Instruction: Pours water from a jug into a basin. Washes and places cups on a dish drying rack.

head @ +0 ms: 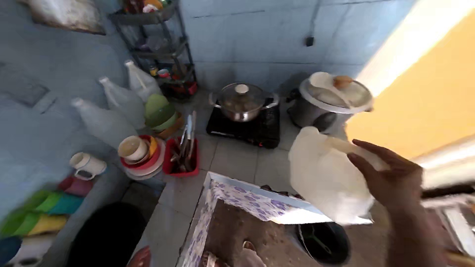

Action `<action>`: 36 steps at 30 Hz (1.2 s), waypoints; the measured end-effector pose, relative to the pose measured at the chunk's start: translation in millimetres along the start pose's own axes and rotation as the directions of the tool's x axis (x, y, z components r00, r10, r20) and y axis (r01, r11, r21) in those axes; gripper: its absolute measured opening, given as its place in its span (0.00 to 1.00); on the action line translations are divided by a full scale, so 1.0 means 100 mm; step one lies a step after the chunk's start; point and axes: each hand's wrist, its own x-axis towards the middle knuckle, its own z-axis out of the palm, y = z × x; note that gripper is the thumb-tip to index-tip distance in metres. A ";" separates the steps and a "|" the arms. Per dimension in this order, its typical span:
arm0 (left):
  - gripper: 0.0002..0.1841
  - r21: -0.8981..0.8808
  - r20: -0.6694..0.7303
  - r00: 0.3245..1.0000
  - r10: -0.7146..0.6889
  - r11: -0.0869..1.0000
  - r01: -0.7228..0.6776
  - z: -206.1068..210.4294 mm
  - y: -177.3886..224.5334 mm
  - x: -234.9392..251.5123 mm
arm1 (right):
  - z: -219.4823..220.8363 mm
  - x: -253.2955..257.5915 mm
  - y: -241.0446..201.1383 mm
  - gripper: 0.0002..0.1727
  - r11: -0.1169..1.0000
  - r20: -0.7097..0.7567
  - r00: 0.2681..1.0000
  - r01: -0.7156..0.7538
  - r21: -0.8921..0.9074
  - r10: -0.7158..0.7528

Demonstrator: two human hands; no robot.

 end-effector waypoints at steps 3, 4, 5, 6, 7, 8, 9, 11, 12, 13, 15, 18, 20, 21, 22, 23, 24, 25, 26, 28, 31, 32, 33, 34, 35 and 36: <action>0.19 0.026 -0.026 0.998 -0.058 0.998 0.059 0.10 0.01 -0.11 | 0.11 0.16 -0.33 0.26 0.974 0.241 0.944 0.220 0.053 -0.226; 0.19 0.025 -0.044 0.997 -0.067 0.997 0.068 0.13 0.01 -0.13 | 0.19 0.19 -0.46 0.25 0.959 0.325 0.902 0.271 0.083 -0.283; 0.18 0.015 -0.059 0.995 -0.083 0.996 0.084 0.15 -0.01 -0.14 | 0.28 0.21 -0.60 0.24 0.941 0.410 0.848 0.316 0.122 -0.338; 0.18 0.003 -0.079 0.992 -0.094 0.996 0.094 0.16 -0.04 -0.14 | 0.40 0.23 -0.74 0.24 0.921 0.480 0.787 0.356 0.160 -0.387; 0.18 -0.009 -0.102 0.990 -0.102 0.995 0.101 0.16 -0.09 -0.12 | 0.53 0.23 -0.89 0.24 0.903 0.540 0.726 0.383 0.196 -0.426; 0.18 -0.018 -0.112 0.987 -0.117 0.993 0.116 0.14 -0.13 -0.10 | 0.67 0.22 -1.05 0.24 0.884 0.586 0.667 0.405 0.233 -0.460; 0.18 -0.026 -0.117 0.984 -0.136 0.991 0.134 0.10 -0.19 -0.08 | 0.82 0.21 -1.22 0.24 0.861 0.615 0.612 0.432 0.267 -0.498; 0.19 -0.065 -0.113 0.974 -0.195 0.980 0.188 0.00 -0.25 -0.01 | 1.14 0.16 -1.60 0.22 0.801 0.629 0.519 0.507 0.318 -0.579; 0.19 -0.112 -0.116 0.969 -0.217 0.972 0.205 -0.05 -0.27 0.04 | 1.31 0.12 -1.82 0.21 0.763 0.620 0.477 0.547 0.345 -0.623; 0.19 -0.171 -0.121 0.965 -0.232 0.962 0.210 -0.09 -0.29 0.10 | 1.48 0.08 -2.06 0.21 0.717 0.611 0.427 0.590 0.371 -0.667; 0.18 -0.344 -0.099 0.957 -0.273 0.912 0.224 -0.15 -0.35 0.25 | 1.81 -0.04 -2.62 0.18 0.624 0.640 0.266 0.650 0.433 -0.721; 0.18 -0.625 -0.054 0.948 -0.314 0.751 0.213 -0.25 -0.45 0.49 | 2.29 -0.30 -3.64 0.18 0.560 0.861 -0.128 0.711 0.425 -0.492; 0.18 -0.733 -0.055 0.940 -0.338 0.652 0.191 -0.30 -0.58 0.60 | 2.68 -0.63 -4.25 0.18 0.513 0.914 -0.326 0.756 0.406 -0.243; 0.18 -0.761 -0.062 0.930 -0.363 0.620 0.192 -0.34 -0.65 0.65 | 2.87 -0.82 -4.45 0.16 0.491 0.909 -0.370 0.765 0.416 -0.193; 0.18 -0.774 -0.066 0.917 -0.394 0.600 0.203 -0.37 -0.72 0.68 | 3.04 -1.00 -4.62 0.16 0.474 0.904 -0.394 0.773 0.422 -0.164; 0.17 -0.777 -0.059 0.899 -0.433 0.585 0.231 -0.42 -0.79 0.69 | 3.19 -1.16 -4.75 0.16 0.465 0.901 -0.407 0.775 0.428 -0.151; 0.17 -0.771 -0.051 0.879 -0.474 0.578 0.267 -0.46 -0.87 0.69 | 3.34 -1.31 -4.85 0.16 0.456 0.899 -0.414 0.778 0.432 -0.145; 0.16 -0.760 -0.050 0.863 -0.503 0.580 0.294 -0.50 -0.96 0.69 | 3.47 -1.44 -4.93 0.16 0.456 0.898 -0.417 0.777 0.433 -0.141; 0.17 -0.745 -0.057 0.851 -0.521 0.590 0.312 -0.54 -1.05 0.67 | 3.59 -1.57 -5.00 0.16 0.461 0.897 -0.419 0.775 0.433 -0.138; 0.15 -0.715 -0.107 0.824 -0.557 0.619 0.325 -0.57 -1.28 0.64 | 3.80 -1.81 -5.12 0.17 0.466 0.897 -0.427 0.774 0.428 -0.114; 0.14 -0.687 -0.170 0.758 -0.630 0.628 0.367 -0.60 -1.52 0.62 | 4.06 -2.08 -5.21 0.20 0.486 0.897 -0.433 0.768 0.417 -0.087; 0.14 -0.686 -0.172 0.751 -0.638 0.624 0.374 -0.61 -1.56 0.62 | 4.11 -2.14 -5.24 0.20 0.500 0.898 -0.432 0.762 0.412 -0.083; 0.14 -0.683 -0.171 0.754 -0.634 0.628 0.373 -0.60 -1.59 0.61 | 4.15 -2.18 -5.26 0.20 0.513 0.899 -0.430 0.755 0.408 -0.083; 0.14 -0.671 -0.165 0.763 -0.625 0.638 0.378 -0.61 -1.59 0.59 | 4.18 -2.21 -5.29 0.20 0.527 0.900 -0.427 0.747 0.405 -0.087; 0.14 -0.651 -0.160 0.772 -0.615 0.654 0.385 -0.60 -1.60 0.57 | 4.18 -2.23 -5.31 0.20 0.535 0.901 -0.424 0.742 0.404 -0.092; 0.15 -0.632 -0.159 0.781 -0.604 0.670 0.390 -0.59 -1.62 0.58 | 4.18 -2.23 -5.34 0.19 0.534 0.901 -0.424 0.742 0.405 -0.095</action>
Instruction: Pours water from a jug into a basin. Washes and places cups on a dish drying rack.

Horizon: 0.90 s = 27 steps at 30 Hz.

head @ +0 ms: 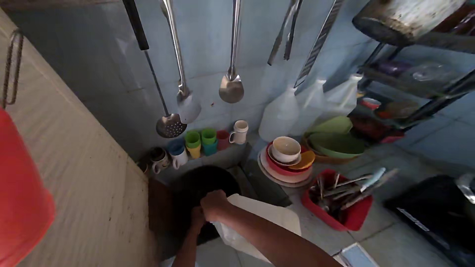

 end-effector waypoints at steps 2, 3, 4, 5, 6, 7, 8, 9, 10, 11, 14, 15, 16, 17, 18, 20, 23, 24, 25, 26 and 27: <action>0.15 0.037 0.001 1.000 0.017 0.999 -0.017 0.01 0.01 0.02 | -0.05 -0.11 0.01 0.20 1.000 -0.012 1.000 -0.003 -0.008 0.003; 0.16 0.072 -0.012 1.000 0.014 0.997 -0.013 0.01 0.04 0.04 | -0.07 -0.23 0.05 0.20 1.000 -0.023 1.000 -0.005 -0.001 0.005; 0.17 0.152 -0.043 0.999 0.008 0.988 -0.001 -0.01 0.03 0.08 | -0.10 -0.36 0.12 0.19 1.000 -0.042 0.999 -0.002 0.006 0.003; 0.19 0.254 -0.092 0.996 0.004 0.967 0.019 -0.04 0.01 0.12 | -0.12 -0.50 0.21 0.19 1.000 -0.066 0.998 0.005 0.014 -0.004; 0.19 0.339 -0.162 0.987 0.003 0.939 0.053 -0.08 -0.04 0.13 | -0.12 -0.65 0.34 0.18 0.999 -0.102 0.995 0.021 0.026 -0.018; 0.21 0.341 -0.264 0.965 -0.006 0.935 0.099 -0.11 -0.06 0.07 | -0.12 -0.81 0.49 0.18 0.998 -0.141 0.989 0.047 0.045 -0.040; 0.24 0.265 -0.352 0.935 -0.050 0.953 0.150 -0.14 -0.07 -0.01 | -0.10 -0.99 0.67 0.19 0.993 -0.195 0.978 0.087 0.073 -0.072; 0.28 0.103 -0.405 0.905 -0.130 0.977 0.187 -0.14 -0.09 -0.10 | -0.05 -1.16 0.87 0.19 0.984 -0.284 0.952 0.147 0.105 -0.112; 0.30 -0.102 -0.414 0.879 -0.236 0.972 0.213 -0.12 -0.10 -0.19 | 0.05 -1.31 1.08 0.19 0.966 -0.397 0.905 0.220 0.132 -0.152; 0.31 -0.311 -0.376 0.859 -0.347 0.921 0.236 -0.09 -0.13 -0.24 | 0.17 -1.44 1.28 0.19 0.948 -0.518 0.837 0.286 0.143 -0.174; 0.30 -0.619 -0.228 0.841 -0.491 0.740 0.264 -0.04 -0.34 -0.20 | 0.58 -1.73 1.73 0.20 0.923 -0.750 0.653 0.346 0.166 -0.110; 0.30 -0.632 -0.218 0.839 -0.499 0.727 0.268 -0.03 -0.43 -0.15 | 0.68 -1.84 1.83 0.21 0.923 -0.765 0.640 0.332 0.197 -0.067; 0.30 -0.630 -0.235 0.830 -0.506 0.729 0.267 -0.02 -0.49 -0.10 | 0.80 -1.91 1.92 0.21 0.919 -0.793 0.608 0.328 0.221 -0.027; 0.30 -0.627 -0.255 0.821 -0.511 0.734 0.261 0.01 -0.52 -0.06 | 0.92 -1.97 2.00 0.22 0.913 -0.830 0.558 0.332 0.237 0.013; 0.31 -0.633 -0.266 0.816 -0.512 0.732 0.253 0.04 -0.53 -0.04 | 1.03 -2.01 2.08 0.22 0.903 -0.861 0.505 0.343 0.258 0.055; 0.31 -0.664 -0.263 0.826 -0.498 0.715 0.219 0.12 -0.43 -0.05 | 1.23 -2.08 2.19 0.22 0.878 -0.887 0.442 0.362 0.313 0.134; 0.29 -0.737 -0.269 0.851 -0.451 0.665 0.119 0.28 -0.03 -0.18 | 1.47 -2.11 2.28 0.23 0.851 -0.899 0.387 0.382 0.360 0.206; 0.29 -0.751 -0.272 0.856 -0.439 0.654 0.096 0.32 0.11 -0.22 | 1.54 -2.12 2.30 0.23 0.853 -0.900 0.378 0.376 0.363 0.217; 0.28 -0.767 -0.267 0.860 -0.435 0.636 0.084 0.35 0.22 -0.26 | 1.60 -2.12 2.32 0.23 0.855 -0.901 0.373 0.371 0.364 0.222; 0.26 -0.784 -0.254 0.861 -0.440 0.615 0.083 0.37 0.29 -0.31 | 1.65 -2.13 2.33 0.24 0.854 -0.902 0.369 0.371 0.366 0.226; 0.24 -0.801 -0.232 0.864 -0.446 0.591 0.090 0.37 0.33 -0.38 | 1.69 -2.14 2.34 0.24 0.855 -0.905 0.362 0.373 0.360 0.223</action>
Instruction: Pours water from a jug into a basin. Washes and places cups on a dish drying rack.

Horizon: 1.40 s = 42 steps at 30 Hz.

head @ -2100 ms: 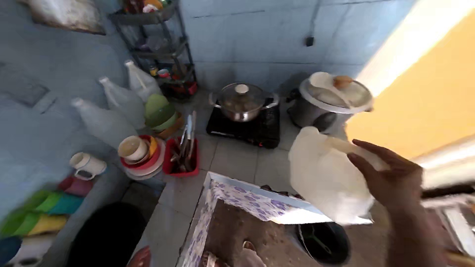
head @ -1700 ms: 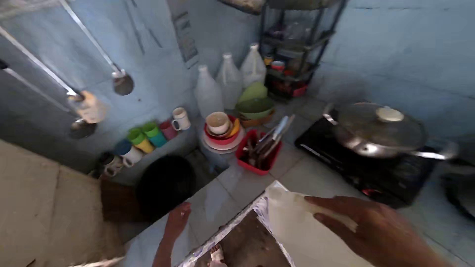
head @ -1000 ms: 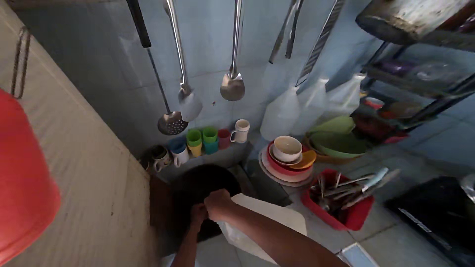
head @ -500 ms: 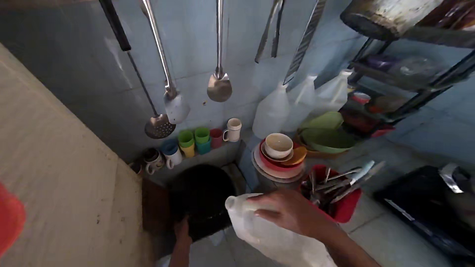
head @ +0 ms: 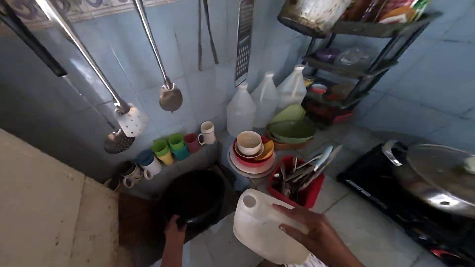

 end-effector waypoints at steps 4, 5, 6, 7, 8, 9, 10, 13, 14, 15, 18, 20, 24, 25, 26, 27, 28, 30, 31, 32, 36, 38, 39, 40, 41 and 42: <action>0.15 -0.090 0.030 0.999 -0.038 0.995 0.040 -0.18 0.02 -0.32 | 0.03 -0.04 0.08 0.23 0.996 -0.045 0.996 0.084 0.009 -0.083; 0.14 -0.092 0.021 1.000 -0.016 0.996 0.018 -0.22 0.03 -0.39 | 0.05 -0.04 0.11 0.23 0.994 -0.058 0.993 0.103 0.030 -0.101; 0.15 -0.083 0.011 1.000 0.019 0.996 -0.018 -0.24 0.05 -0.45 | 0.06 -0.03 0.13 0.23 0.992 -0.066 0.992 0.114 0.059 -0.110; 0.17 -0.062 -0.010 0.997 0.074 0.995 -0.074 -0.24 0.08 -0.51 | 0.07 -0.02 0.13 0.22 0.989 -0.072 0.991 0.120 0.082 -0.114; 0.17 -0.025 -0.036 0.988 0.151 0.988 -0.152 -0.22 0.12 -0.55 | 0.07 -0.01 0.14 0.22 0.988 -0.072 0.991 0.117 0.098 -0.110; 0.19 0.010 -0.054 0.969 0.243 0.970 -0.243 -0.19 0.18 -0.62 | 0.07 -0.01 0.14 0.23 0.987 -0.067 0.992 0.112 0.114 -0.104; 0.21 0.054 -0.062 0.933 0.353 0.935 -0.350 -0.16 0.24 -0.68 | 0.07 -0.01 0.14 0.23 0.986 -0.064 0.993 0.109 0.129 -0.101; 0.11 0.317 -0.044 0.695 0.718 0.670 -0.671 -0.12 0.42 -0.81 | 0.10 -0.02 0.16 0.22 0.980 -0.074 0.992 0.109 0.169 -0.097; 0.10 0.420 0.002 0.581 0.814 0.527 -0.739 -0.10 0.47 -0.87 | 0.10 -0.02 0.16 0.23 0.979 -0.074 0.993 0.107 0.174 -0.096; 0.10 0.502 0.066 0.466 0.882 0.374 -0.780 -0.08 0.50 -0.92 | 0.10 -0.02 0.16 0.23 0.978 -0.075 0.993 0.108 0.177 -0.096; 0.09 0.612 0.298 0.146 0.944 -0.071 -0.788 -0.02 0.52 -0.94 | 0.10 -0.02 0.18 0.23 0.975 -0.078 0.992 0.115 0.193 -0.101; 0.06 0.621 0.414 0.002 0.910 -0.281 -0.732 -0.02 0.56 -0.89 | 0.11 -0.02 0.18 0.23 0.973 -0.083 0.991 0.116 0.200 -0.101; 0.04 0.616 0.505 -0.049 0.862 -0.399 -0.680 -0.13 0.69 -0.82 | 0.11 -0.01 0.17 0.23 0.971 -0.083 0.992 0.109 0.212 -0.093; 0.04 0.618 0.505 -0.053 0.862 -0.404 -0.674 -0.16 0.71 -0.81 | 0.12 -0.02 0.18 0.23 0.971 -0.082 0.992 0.108 0.215 -0.092; 0.04 0.620 0.504 -0.068 0.861 -0.416 -0.666 -0.18 0.72 -0.80 | 0.12 -0.02 0.19 0.23 0.970 -0.082 0.992 0.108 0.218 -0.092; 0.04 0.623 0.502 -0.088 0.860 -0.430 -0.653 -0.21 0.71 -0.78 | 0.12 -0.02 0.19 0.23 0.969 -0.082 0.992 0.110 0.219 -0.094; 0.04 0.630 0.492 -0.108 0.864 -0.439 -0.641 -0.23 0.71 -0.77 | 0.13 -0.02 0.20 0.23 0.969 -0.083 0.992 0.112 0.220 -0.095; 0.04 0.664 0.438 -0.083 0.895 -0.385 -0.641 -0.25 0.68 -0.78 | 0.12 -0.01 0.18 0.24 0.971 -0.077 0.993 0.105 0.217 -0.090; 0.04 0.689 0.382 -0.025 0.924 -0.302 -0.659 -0.26 0.67 -0.80 | 0.12 -0.01 0.18 0.23 0.971 -0.076 0.993 0.102 0.216 -0.088; 0.04 0.708 0.302 0.067 0.951 -0.177 -0.684 -0.28 0.65 -0.82 | 0.12 -0.01 0.18 0.23 0.971 -0.076 0.993 0.103 0.217 -0.089; 0.10 0.521 -0.118 0.553 0.825 0.525 -0.672 -0.29 0.61 -0.87 | 0.14 -0.02 0.19 0.23 0.967 -0.083 0.993 0.101 0.235 -0.083; 0.16 0.255 -0.219 0.748 0.627 0.777 -0.576 -0.28 0.54 -0.85 | 0.14 -0.02 0.20 0.23 0.965 -0.087 0.993 0.101 0.241 -0.082; 0.20 0.137 -0.225 0.817 0.530 0.848 -0.513 -0.27 0.51 -0.88 | 0.14 -0.02 0.20 0.22 0.964 -0.089 0.993 0.101 0.246 -0.081; 0.22 0.050 -0.223 0.863 0.454 0.889 -0.454 -0.25 0.48 -0.89 | 0.14 -0.02 0.20 0.22 0.963 -0.093 0.992 0.101 0.249 -0.080; 0.23 -0.006 -0.218 0.892 0.395 0.914 -0.406 -0.24 0.45 -0.88 | 0.14 -0.02 0.19 0.22 0.963 -0.097 0.992 0.103 0.250 -0.081; 0.23 -0.044 -0.213 0.911 0.354 0.928 -0.370 -0.22 0.41 -0.85 | 0.15 -0.01 0.19 0.22 0.962 -0.103 0.991 0.107 0.252 -0.083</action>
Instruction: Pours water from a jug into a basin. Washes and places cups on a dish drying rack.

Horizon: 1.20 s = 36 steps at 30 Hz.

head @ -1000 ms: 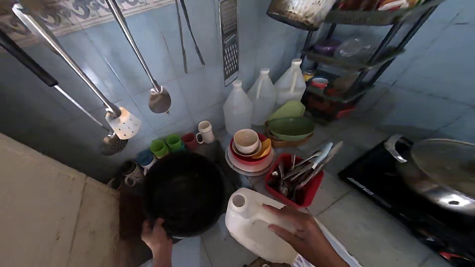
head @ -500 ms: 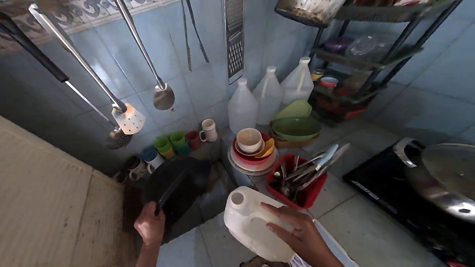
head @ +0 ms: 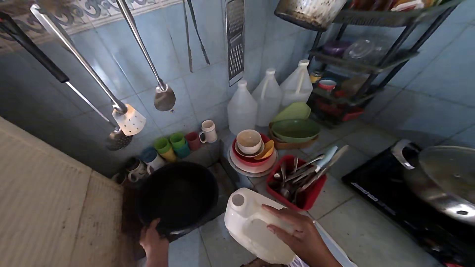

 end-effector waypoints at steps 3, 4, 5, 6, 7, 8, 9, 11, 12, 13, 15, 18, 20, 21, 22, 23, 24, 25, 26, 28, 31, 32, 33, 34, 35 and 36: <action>0.22 -0.058 0.053 0.995 -0.086 0.994 0.089 0.08 -0.16 0.10 | 0.00 0.01 -0.02 0.22 1.000 -0.003 1.000 0.002 -0.001 -0.002; 0.22 -0.068 0.062 0.992 -0.112 0.991 0.116 0.12 -0.24 0.16 | 0.00 0.01 -0.02 0.22 1.000 -0.002 1.000 0.003 0.002 -0.003; 0.22 -0.065 0.064 0.988 -0.140 0.987 0.144 0.16 -0.33 0.23 | 0.00 0.01 -0.02 0.22 1.000 0.000 1.000 0.002 0.007 -0.002; 0.23 -0.049 0.065 0.983 -0.172 0.983 0.175 0.19 -0.43 0.30 | -0.01 0.00 -0.02 0.22 1.000 0.002 1.000 -0.001 0.013 0.001; 0.24 -0.022 0.068 0.977 -0.201 0.979 0.203 0.21 -0.54 0.38 | -0.01 0.00 -0.02 0.22 1.000 0.005 1.000 -0.008 0.019 0.008; 0.24 0.017 0.080 0.971 -0.226 0.974 0.226 0.22 -0.66 0.48 | -0.01 0.00 -0.02 0.22 1.000 0.006 1.000 -0.015 0.026 0.015; 0.24 0.070 0.090 0.966 -0.244 0.969 0.238 0.21 -0.79 0.57 | -0.01 0.00 -0.02 0.23 0.999 0.007 1.000 -0.020 0.033 0.019; 0.24 0.217 0.079 0.966 -0.248 0.950 0.226 0.17 -1.00 0.74 | -0.01 0.00 -0.02 0.22 0.999 0.009 1.000 -0.024 0.038 0.023; 0.25 0.298 0.084 0.964 -0.253 0.929 0.218 0.14 -1.06 0.82 | -0.01 0.00 -0.02 0.22 0.999 0.008 1.000 -0.022 0.031 0.022; 0.26 0.366 0.100 0.957 -0.271 0.905 0.218 0.13 -1.08 0.87 | -0.01 0.00 -0.02 0.22 1.000 0.004 1.000 -0.019 0.020 0.019; 0.29 0.481 0.140 0.939 -0.314 0.850 0.213 0.09 -1.11 0.97 | 0.00 0.00 -0.04 0.22 1.000 -0.008 1.000 -0.026 -0.005 0.026; 0.37 0.731 0.194 0.952 -0.238 0.682 0.022 0.03 -1.10 1.08 | 0.00 0.10 -0.16 0.22 0.995 0.034 0.996 -0.076 -0.070 0.079; 0.48 0.902 0.212 0.972 -0.097 0.402 -0.156 0.05 -1.04 1.00 | -0.03 0.26 -0.38 0.22 0.979 0.148 0.982 -0.086 -0.183 0.114; 0.53 0.945 0.224 0.974 -0.019 0.249 -0.212 0.06 -1.02 0.95 | -0.02 0.37 -0.52 0.21 0.965 0.234 0.964 -0.066 -0.254 0.128; 0.54 0.953 0.258 0.964 0.057 0.151 -0.264 0.06 -1.02 0.90 | 0.00 0.50 -0.67 0.20 0.946 0.333 0.929 -0.049 -0.321 0.162; 0.51 0.934 0.330 0.936 0.120 0.101 -0.342 0.05 -1.02 0.86 | 0.04 0.65 -0.80 0.20 0.920 0.444 0.864 -0.051 -0.388 0.235; 0.45 0.895 0.424 0.896 0.135 0.088 -0.437 0.05 -1.02 0.83 | 0.12 0.81 -0.90 0.21 0.889 0.537 0.783 -0.045 -0.457 0.316; 0.38 0.845 0.519 0.847 0.111 0.083 -0.529 0.05 -1.03 0.82 | 0.24 0.99 -0.98 0.22 0.856 0.607 0.686 -0.043 -0.516 0.401; 0.30 0.796 0.596 0.801 0.060 0.093 -0.599 0.05 -1.03 0.82 | 0.38 1.17 -1.02 0.22 0.823 0.653 0.589 -0.037 -0.566 0.475; 0.20 0.714 0.696 0.715 -0.060 0.157 -0.682 0.09 -1.06 0.88 | 0.72 1.45 -1.03 0.22 0.783 0.691 0.476 0.008 -0.622 0.544; 0.16 0.646 0.748 0.641 -0.171 0.408 -0.646 0.18 -1.12 1.00 | 1.27 1.71 -0.99 0.20 0.747 0.697 0.402 0.047 -0.663 0.594; 0.16 0.634 0.744 0.640 -0.192 0.506 -0.585 0.22 -1.14 1.03 | 1.45 1.76 -0.98 0.20 0.737 0.695 0.383 0.052 -0.674 0.609; 0.15 0.618 0.732 0.650 -0.206 0.602 -0.506 0.25 -1.16 1.06 | 1.62 1.79 -0.96 0.21 0.730 0.694 0.365 0.053 -0.681 0.621; 0.15 0.594 0.720 0.659 -0.216 0.683 -0.425 0.29 -1.17 1.07 | 1.79 1.81 -0.93 0.22 0.733 0.699 0.354 0.051 -0.678 0.621; 0.15 0.575 0.707 0.670 -0.225 0.735 -0.360 0.35 -1.16 1.05 | 1.94 1.81 -0.87 0.23 0.742 0.711 0.339 0.052 -0.668 0.617; 0.14 0.571 0.694 0.680 -0.236 0.755 -0.321 0.40 -1.14 1.02 | 2.08 1.82 -0.81 0.23 0.750 0.724 0.315 0.054 -0.659 0.613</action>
